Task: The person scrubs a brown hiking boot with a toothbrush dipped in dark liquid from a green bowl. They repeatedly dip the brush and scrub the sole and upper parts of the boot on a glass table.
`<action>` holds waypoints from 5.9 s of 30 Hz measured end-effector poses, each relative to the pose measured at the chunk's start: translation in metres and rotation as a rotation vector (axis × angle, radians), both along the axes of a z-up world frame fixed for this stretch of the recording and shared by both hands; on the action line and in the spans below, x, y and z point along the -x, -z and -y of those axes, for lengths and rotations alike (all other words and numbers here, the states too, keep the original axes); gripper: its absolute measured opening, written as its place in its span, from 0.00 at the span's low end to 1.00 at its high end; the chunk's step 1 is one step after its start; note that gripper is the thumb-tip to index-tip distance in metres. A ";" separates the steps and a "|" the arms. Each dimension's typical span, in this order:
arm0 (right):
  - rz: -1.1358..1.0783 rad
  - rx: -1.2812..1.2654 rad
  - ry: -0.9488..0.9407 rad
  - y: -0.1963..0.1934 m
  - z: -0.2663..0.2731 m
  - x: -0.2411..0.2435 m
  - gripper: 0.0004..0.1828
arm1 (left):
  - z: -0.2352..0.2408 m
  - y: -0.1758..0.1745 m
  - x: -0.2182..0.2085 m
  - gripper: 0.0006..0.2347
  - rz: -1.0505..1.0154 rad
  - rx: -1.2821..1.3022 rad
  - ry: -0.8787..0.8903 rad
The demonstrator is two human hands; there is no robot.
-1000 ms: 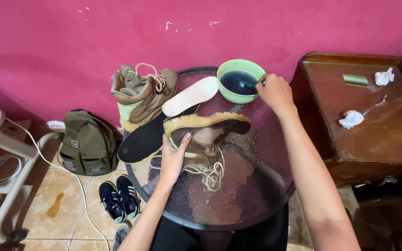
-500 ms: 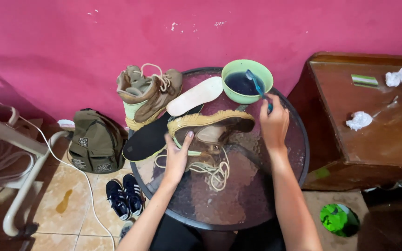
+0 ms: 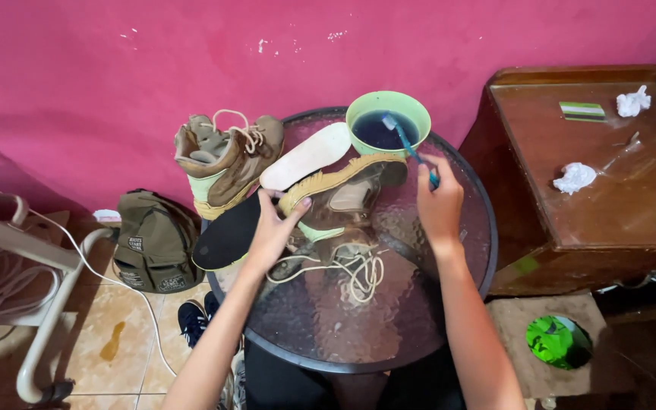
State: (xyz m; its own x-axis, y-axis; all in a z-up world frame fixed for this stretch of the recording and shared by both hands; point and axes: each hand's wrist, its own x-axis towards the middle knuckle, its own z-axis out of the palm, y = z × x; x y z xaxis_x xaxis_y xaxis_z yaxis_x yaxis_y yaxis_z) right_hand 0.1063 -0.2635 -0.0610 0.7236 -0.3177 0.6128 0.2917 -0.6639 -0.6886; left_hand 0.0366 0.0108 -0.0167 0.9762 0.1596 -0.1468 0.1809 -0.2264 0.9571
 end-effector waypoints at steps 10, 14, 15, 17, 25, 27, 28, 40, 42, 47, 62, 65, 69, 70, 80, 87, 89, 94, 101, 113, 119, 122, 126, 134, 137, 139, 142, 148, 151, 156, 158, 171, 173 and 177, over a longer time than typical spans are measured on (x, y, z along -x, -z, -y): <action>0.175 0.202 -0.153 0.032 -0.015 0.053 0.11 | -0.020 0.054 -0.022 0.29 0.088 -0.082 0.064; 0.245 0.313 -0.239 0.021 -0.047 0.077 0.14 | -0.017 0.041 -0.009 0.31 0.099 -0.128 0.126; 0.264 0.341 -0.350 0.011 -0.063 0.088 0.15 | -0.015 0.034 -0.007 0.31 0.107 -0.148 0.152; 0.283 0.344 -0.297 0.023 -0.046 0.077 0.13 | -0.014 0.032 -0.003 0.31 0.116 -0.143 0.155; 0.345 0.509 -0.450 0.050 -0.043 0.077 0.18 | -0.017 0.040 -0.006 0.29 0.156 -0.148 0.176; 0.370 0.372 -0.339 0.032 -0.039 0.067 0.11 | -0.017 0.031 0.001 0.30 0.144 -0.147 0.197; 0.368 0.373 -0.349 0.040 -0.043 0.072 0.11 | -0.019 0.035 0.000 0.30 0.140 -0.144 0.188; 0.318 0.478 -0.469 0.038 -0.056 0.082 0.16 | -0.017 0.027 0.001 0.28 0.128 -0.181 0.202; 0.321 0.330 -0.273 0.041 -0.049 0.069 0.10 | -0.017 0.026 0.002 0.28 0.126 -0.174 0.193; 0.349 0.365 -0.263 0.044 -0.049 0.075 0.09 | -0.018 0.032 -0.003 0.28 0.138 -0.172 0.201; -0.089 0.213 0.017 0.055 -0.012 0.067 0.11 | -0.017 0.038 -0.004 0.29 0.159 -0.166 0.136; 0.028 0.275 -0.010 0.057 -0.028 0.071 0.10 | -0.013 0.034 -0.004 0.29 0.157 -0.172 0.122; -0.229 0.176 0.114 0.046 -0.021 0.072 0.11 | -0.015 0.035 -0.003 0.28 0.136 -0.182 0.112; -0.230 0.180 0.116 0.051 -0.021 0.070 0.11 | -0.016 0.038 -0.005 0.28 0.135 -0.178 0.113; -0.198 0.253 0.135 0.064 -0.009 0.075 0.10 | -0.016 0.039 -0.006 0.27 0.123 -0.176 0.106; -0.189 0.245 0.103 0.056 -0.008 0.081 0.07 | -0.016 0.037 -0.005 0.26 0.129 -0.176 0.115; -0.191 0.253 0.085 0.056 -0.014 0.087 0.07 | -0.016 0.037 -0.002 0.26 0.132 -0.172 0.117; -0.226 0.257 0.091 0.059 -0.007 0.083 0.07 | -0.016 0.037 -0.003 0.27 0.146 -0.181 0.130; -0.287 0.242 0.141 0.053 -0.014 0.086 0.08 | -0.016 0.036 -0.004 0.26 0.168 -0.174 0.134; 0.148 0.391 -0.031 0.050 -0.022 0.090 0.12 | -0.020 0.042 -0.008 0.28 0.161 -0.182 0.126; 0.191 0.408 -0.206 0.052 -0.035 0.097 0.08 | -0.020 0.044 -0.003 0.29 0.156 -0.200 0.125; 0.183 0.370 -0.162 0.049 -0.024 0.094 0.08 | -0.019 0.039 0.000 0.29 0.173 -0.187 0.122; 0.161 0.428 -0.407 0.032 -0.059 0.116 0.11 | -0.020 0.044 -0.002 0.29 0.202 -0.188 0.142; 0.263 0.509 -0.403 0.040 -0.058 0.111 0.13 | -0.021 0.054 -0.005 0.30 0.199 -0.215 0.151; 0.258 0.474 -0.380 0.040 -0.048 0.102 0.15 | -0.020 0.045 -0.002 0.29 0.208 -0.218 0.165; 0.267 0.424 -0.293 0.040 -0.047 0.097 0.13 | -0.021 0.040 -0.001 0.29 0.219 -0.213 0.150; 0.144 0.483 -0.408 0.044 -0.052 0.109 0.21 | -0.020 0.044 -0.003 0.29 0.212 -0.232 0.168; 0.073 0.294 -0.198 0.050 -0.033 0.098 0.13 | -0.021 0.043 -0.002 0.28 0.190 -0.232 0.154; 0.103 0.445 -0.370 0.044 -0.046 0.112 0.15 | -0.019 0.041 -0.003 0.28 0.201 -0.233 0.159; -0.060 0.214 -0.069 0.050 -0.019 0.096 0.10 | -0.018 0.032 0.003 0.29 0.164 -0.228 0.145; 0.018 0.304 -0.213 0.049 -0.034 0.108 0.11 | -0.018 0.028 0.004 0.28 0.145 -0.224 0.138; 0.179 0.276 -0.229 0.043 -0.021 0.097 0.09 | -0.020 0.042 -0.004 0.19 0.190 -0.175 0.148; 0.154 0.318 -0.309 0.066 -0.025 0.101 0.10 | -0.020 0.044 -0.005 0.19 0.201 -0.158 0.134; 0.161 0.303 -0.309 0.080 -0.027 0.100 0.12 | -0.023 0.050 -0.008 0.19 0.226 -0.156 0.146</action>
